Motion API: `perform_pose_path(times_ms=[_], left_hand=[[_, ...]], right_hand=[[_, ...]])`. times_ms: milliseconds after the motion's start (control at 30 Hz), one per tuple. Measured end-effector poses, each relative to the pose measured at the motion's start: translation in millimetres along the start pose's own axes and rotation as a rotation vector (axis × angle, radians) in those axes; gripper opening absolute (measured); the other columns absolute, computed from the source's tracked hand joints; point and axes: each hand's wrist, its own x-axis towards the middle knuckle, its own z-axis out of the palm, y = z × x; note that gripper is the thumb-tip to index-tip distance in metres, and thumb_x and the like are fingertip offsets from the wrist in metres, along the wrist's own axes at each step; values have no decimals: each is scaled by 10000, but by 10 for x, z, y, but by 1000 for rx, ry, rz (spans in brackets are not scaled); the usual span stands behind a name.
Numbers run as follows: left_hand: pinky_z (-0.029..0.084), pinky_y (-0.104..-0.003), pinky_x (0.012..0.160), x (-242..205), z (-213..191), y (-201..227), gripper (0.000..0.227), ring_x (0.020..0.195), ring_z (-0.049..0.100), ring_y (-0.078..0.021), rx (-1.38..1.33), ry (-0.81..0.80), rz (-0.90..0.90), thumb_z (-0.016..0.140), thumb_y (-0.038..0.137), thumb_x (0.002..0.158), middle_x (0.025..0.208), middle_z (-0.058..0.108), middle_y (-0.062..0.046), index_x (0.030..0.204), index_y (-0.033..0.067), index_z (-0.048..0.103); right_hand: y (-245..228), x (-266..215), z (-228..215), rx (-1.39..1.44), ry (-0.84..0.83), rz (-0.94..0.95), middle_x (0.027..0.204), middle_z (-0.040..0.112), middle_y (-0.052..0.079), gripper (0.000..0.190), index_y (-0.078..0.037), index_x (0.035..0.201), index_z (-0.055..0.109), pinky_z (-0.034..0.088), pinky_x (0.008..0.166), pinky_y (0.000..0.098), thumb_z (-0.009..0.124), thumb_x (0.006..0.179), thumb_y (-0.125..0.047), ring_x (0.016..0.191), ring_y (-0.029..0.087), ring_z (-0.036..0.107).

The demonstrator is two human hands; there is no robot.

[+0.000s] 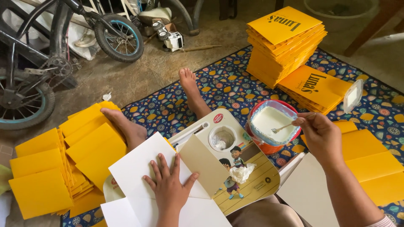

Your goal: The person sits on the floor and assembles yellow paper envelopes from a stack. They hold an envelope on a lap desk, spread white glue along the edge with a small stick, press the flap closed, and place the finished envelope on a growing pile.

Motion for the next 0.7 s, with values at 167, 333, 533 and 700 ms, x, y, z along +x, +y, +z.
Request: perform_pose_path(times_ms=[167,333,533,700], left_hand=[[-14,-774,1109,1,37,-13,928,1520,76,-491,2,22,0,472,907,777,1659,187,-192,1535,379,383],[0,-783,1101,-3,27,-10,918,1510,95,-504,-8,29,9,497,886,786,1654,194,-198,1538,371,383],[-57,-760,1112,-10,-24,-7,890,1519,58,-500,-100,30,0,555,835,788,1657,184,-198,1520,347,425],[-81,-726,1147,-23,-247,11,762,1553,24,-438,-312,-62,-72,778,622,741,1684,157,-144,1423,365,556]], right_hand=[[47,-23,99,-34,-12,3,961,758,114,98,68,1049,695,438,511,235,683,1036,-28,619,120,565],[-35,-21,145,23,-33,75,949,762,149,139,59,1127,687,424,508,231,655,1043,-47,637,138,599],[259,-17,176,485,-50,288,988,712,157,163,4,1183,647,431,625,192,603,1076,-111,765,118,546],[482,-123,166,1014,-108,461,949,680,120,157,-42,1149,648,431,582,215,573,1105,-173,673,87,486]])
